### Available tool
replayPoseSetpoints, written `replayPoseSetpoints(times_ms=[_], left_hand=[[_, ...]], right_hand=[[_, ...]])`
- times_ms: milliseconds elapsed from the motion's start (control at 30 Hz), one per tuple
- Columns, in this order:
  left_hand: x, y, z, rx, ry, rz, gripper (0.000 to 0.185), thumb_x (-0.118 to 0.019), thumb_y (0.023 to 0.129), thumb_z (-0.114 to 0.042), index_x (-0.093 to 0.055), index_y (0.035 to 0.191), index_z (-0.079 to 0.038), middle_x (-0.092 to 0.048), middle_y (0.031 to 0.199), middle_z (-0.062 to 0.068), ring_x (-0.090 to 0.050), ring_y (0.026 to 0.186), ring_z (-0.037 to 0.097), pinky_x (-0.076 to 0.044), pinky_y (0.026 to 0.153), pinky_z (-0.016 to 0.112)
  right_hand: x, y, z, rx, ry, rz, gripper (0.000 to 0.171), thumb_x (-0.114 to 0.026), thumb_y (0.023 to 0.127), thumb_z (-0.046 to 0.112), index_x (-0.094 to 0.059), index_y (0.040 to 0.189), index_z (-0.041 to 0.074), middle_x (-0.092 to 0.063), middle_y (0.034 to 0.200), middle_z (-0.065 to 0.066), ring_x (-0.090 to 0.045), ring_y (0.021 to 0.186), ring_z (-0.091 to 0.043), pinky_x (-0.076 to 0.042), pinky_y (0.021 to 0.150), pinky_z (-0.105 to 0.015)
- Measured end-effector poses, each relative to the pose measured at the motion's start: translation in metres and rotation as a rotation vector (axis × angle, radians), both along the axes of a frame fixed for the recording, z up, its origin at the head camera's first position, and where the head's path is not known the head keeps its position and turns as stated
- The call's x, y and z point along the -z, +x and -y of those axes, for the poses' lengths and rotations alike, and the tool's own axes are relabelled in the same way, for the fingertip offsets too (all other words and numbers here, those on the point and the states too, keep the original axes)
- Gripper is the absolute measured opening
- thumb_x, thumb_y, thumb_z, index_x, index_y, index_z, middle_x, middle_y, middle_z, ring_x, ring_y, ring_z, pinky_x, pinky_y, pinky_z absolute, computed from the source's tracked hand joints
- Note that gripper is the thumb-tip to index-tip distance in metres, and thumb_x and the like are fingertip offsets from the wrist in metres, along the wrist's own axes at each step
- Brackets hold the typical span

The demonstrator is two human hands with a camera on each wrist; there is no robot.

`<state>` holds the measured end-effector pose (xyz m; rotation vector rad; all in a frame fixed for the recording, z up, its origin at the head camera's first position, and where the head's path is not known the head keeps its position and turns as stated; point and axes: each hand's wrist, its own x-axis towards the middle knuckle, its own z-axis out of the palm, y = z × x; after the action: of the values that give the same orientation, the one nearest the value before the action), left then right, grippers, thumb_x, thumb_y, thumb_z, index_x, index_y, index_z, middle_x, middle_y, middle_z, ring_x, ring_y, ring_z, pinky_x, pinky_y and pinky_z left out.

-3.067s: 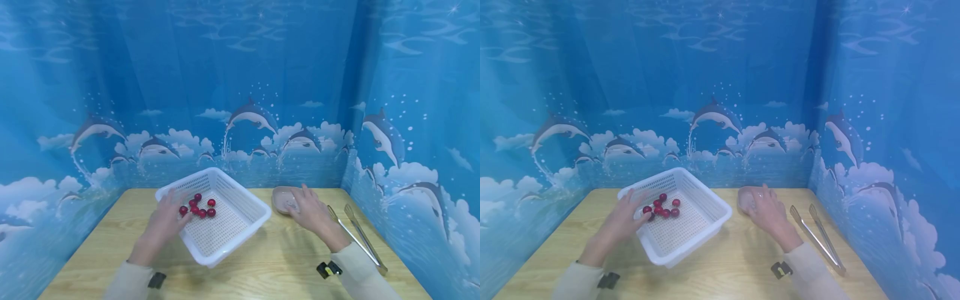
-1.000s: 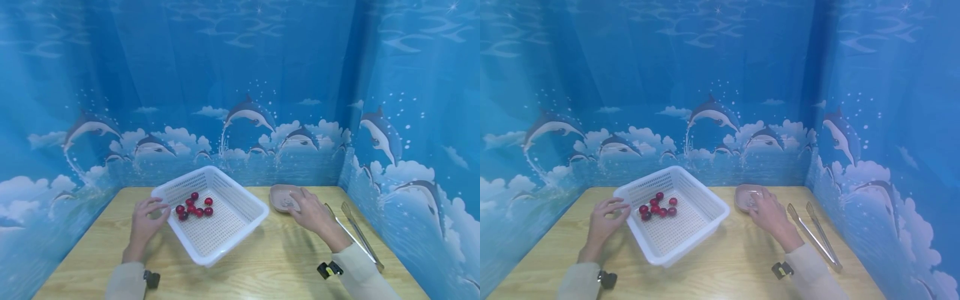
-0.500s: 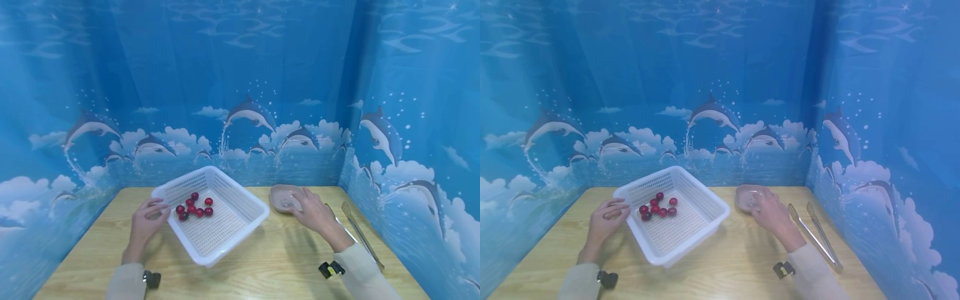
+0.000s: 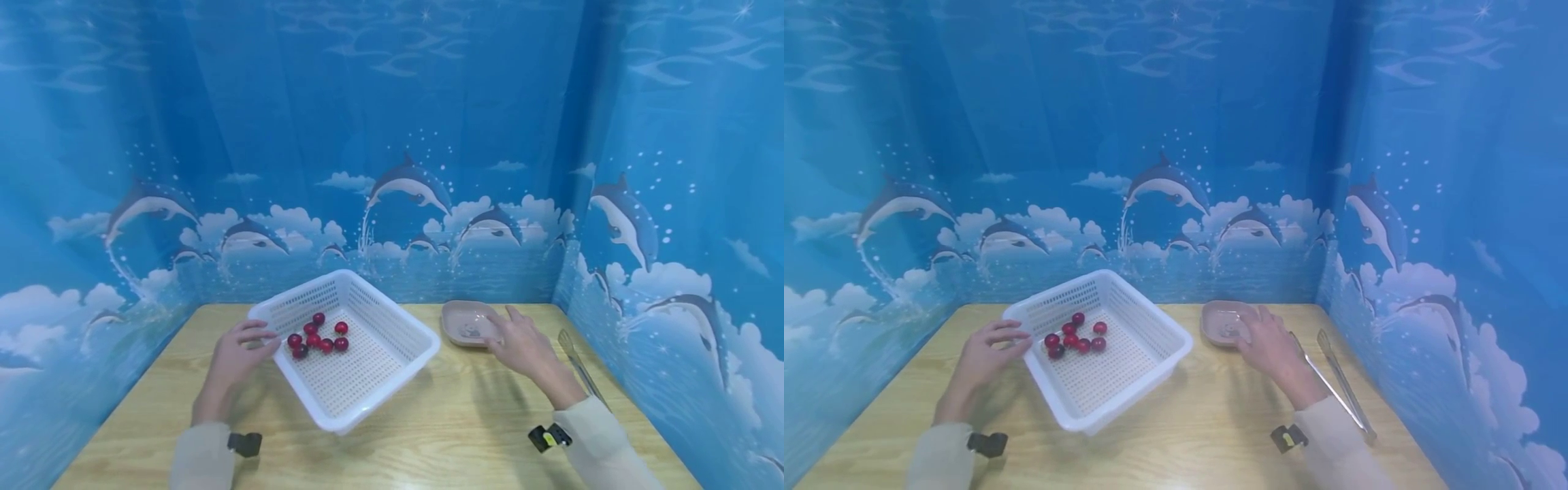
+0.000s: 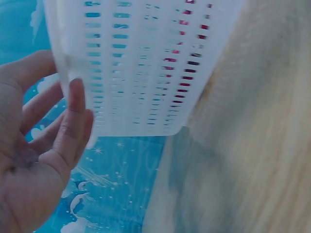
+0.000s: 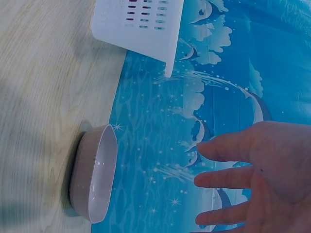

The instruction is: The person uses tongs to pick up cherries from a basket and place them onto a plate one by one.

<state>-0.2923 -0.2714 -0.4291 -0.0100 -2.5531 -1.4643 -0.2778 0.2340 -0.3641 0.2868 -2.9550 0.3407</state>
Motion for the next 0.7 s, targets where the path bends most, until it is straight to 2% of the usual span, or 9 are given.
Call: replayPoseSetpoints(times_ms=[67,267,500,700], left_hand=[[-0.002,0.001,0.002,0.02,-0.018,0.029,0.051,-0.079,0.092,-0.034,-0.069,0.126,0.002,-0.044,0.158,0.018,-0.037,0.148,0.045,-0.046,0.115,0.059],[-0.006,0.0,0.009,0.059,-0.116,0.043,0.054,-0.078,0.092,-0.038,-0.07,0.125,0.003,-0.044,0.156,0.023,-0.045,0.14,0.049,-0.049,0.11,0.063],[-0.009,-0.001,0.014,0.122,-0.1,0.049,0.055,-0.081,0.089,-0.033,-0.068,0.127,0.005,-0.042,0.157,0.025,-0.028,0.148,0.054,-0.026,0.116,0.077],[-0.009,-0.001,0.015,0.125,-0.115,0.056,0.054,-0.082,0.088,-0.034,-0.07,0.125,0.003,-0.043,0.156,0.024,-0.027,0.148,0.054,-0.025,0.115,0.078]], right_hand=[[0.0,0.0,-0.003,0.007,-0.004,0.004,0.052,-0.063,0.099,0.026,-0.055,0.145,0.002,-0.033,0.154,-0.044,-0.041,0.135,-0.066,-0.049,0.094,-0.078],[0.003,-0.002,-0.016,0.019,0.007,0.004,0.048,-0.064,0.099,0.025,-0.059,0.14,-0.001,-0.037,0.152,-0.044,-0.043,0.134,-0.065,-0.046,0.098,-0.078],[0.012,-0.007,-0.041,0.041,0.014,0.019,0.049,-0.065,0.099,0.023,-0.059,0.137,-0.007,-0.044,0.146,-0.045,-0.046,0.131,-0.064,-0.044,0.101,-0.077],[0.02,-0.015,-0.07,0.102,0.036,0.114,0.053,-0.063,0.098,0.025,-0.056,0.137,-0.01,-0.055,0.137,-0.041,-0.054,0.124,-0.059,-0.051,0.097,-0.069]])
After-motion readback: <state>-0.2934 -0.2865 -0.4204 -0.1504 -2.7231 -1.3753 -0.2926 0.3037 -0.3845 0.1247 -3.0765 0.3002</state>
